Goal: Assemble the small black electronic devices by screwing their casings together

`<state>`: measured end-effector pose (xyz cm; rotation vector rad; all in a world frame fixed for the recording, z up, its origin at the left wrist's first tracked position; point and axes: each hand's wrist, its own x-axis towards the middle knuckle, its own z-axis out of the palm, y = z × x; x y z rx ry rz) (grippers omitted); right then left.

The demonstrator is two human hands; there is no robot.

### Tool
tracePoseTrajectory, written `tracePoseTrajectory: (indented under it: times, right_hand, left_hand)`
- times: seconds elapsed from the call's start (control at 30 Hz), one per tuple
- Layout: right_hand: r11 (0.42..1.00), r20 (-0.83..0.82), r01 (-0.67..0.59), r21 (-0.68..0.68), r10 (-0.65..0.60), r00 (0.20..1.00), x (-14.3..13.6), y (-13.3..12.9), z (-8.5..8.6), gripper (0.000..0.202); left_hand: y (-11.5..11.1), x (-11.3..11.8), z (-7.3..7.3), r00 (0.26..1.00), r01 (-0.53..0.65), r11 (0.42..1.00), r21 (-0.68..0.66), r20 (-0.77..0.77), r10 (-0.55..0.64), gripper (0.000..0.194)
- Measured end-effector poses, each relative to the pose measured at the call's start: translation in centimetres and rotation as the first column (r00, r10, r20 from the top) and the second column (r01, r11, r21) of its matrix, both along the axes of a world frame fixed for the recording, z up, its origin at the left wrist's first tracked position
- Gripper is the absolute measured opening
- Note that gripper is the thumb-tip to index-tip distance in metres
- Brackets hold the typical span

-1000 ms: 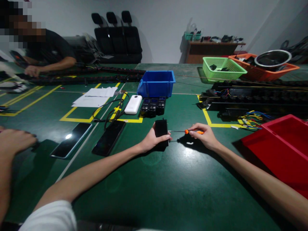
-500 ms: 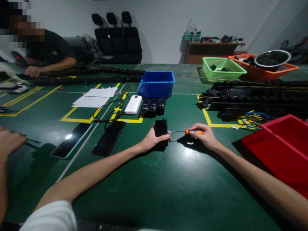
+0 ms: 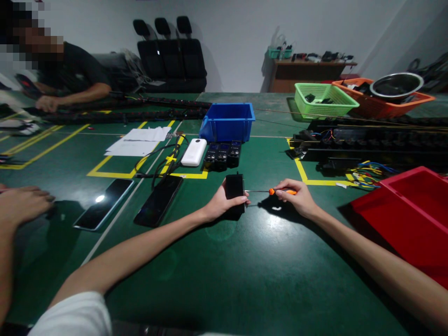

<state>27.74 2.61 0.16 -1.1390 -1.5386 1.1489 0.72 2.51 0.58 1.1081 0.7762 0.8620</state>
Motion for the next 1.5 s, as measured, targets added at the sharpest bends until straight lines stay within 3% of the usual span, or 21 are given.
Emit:
tracePoseTrajectory:
  times: [0.3, 0.5, 0.93, 1.1, 1.27, 1.37, 1.5]
  right_hand:
    - [1.000, 0.038, -0.004, 0.028, 0.003, 0.999, 0.1, 0.1, -0.1, 0.025]
    - [0.999, 0.061, -0.014, 0.035, 0.012, 0.998, 0.1, 0.1, -0.3, 0.026]
    - [0.998, 0.085, -0.048, -0.027, 0.050, 0.995, -0.4, -0.5, 0.7, 0.032]
    - [0.992, 0.126, -0.121, -0.031, 0.124, 0.984, -0.7, -0.6, 1.1, 0.032]
    - [0.992, 0.138, -0.124, -0.005, 0.123, 0.983, -0.6, -0.5, 0.8, 0.030]
    - [0.992, 0.138, -0.126, 0.001, 0.124, 0.983, -0.4, -0.4, 0.6, 0.030]
    - [0.992, 0.132, -0.126, 0.000, 0.125, 0.983, -0.4, -0.4, 0.4, 0.030]
  left_hand:
    - [-0.3, 0.2, 0.4, 1.000, -0.019, 0.999, 0.034, -0.010, 0.019, 0.058]
    - [-0.7, 0.1, 0.1, 0.995, -0.086, 0.965, 0.248, -0.025, 0.095, 0.105]
    - [-0.5, -0.1, -0.6, 0.997, -0.052, 0.962, 0.269, -0.041, 0.066, 0.075]
    - [-0.3, -0.2, -0.7, 0.987, -0.112, 0.921, 0.372, -0.070, 0.148, 0.065]
    - [-0.3, -0.3, -0.5, 0.974, -0.118, 0.884, 0.452, -0.123, 0.193, 0.071]
    - [-0.2, -0.3, -0.6, 0.979, -0.102, 0.889, 0.445, -0.115, 0.170, 0.076]
    - [0.0, -0.3, -0.7, 0.980, -0.093, 0.905, 0.416, -0.123, 0.158, 0.067]
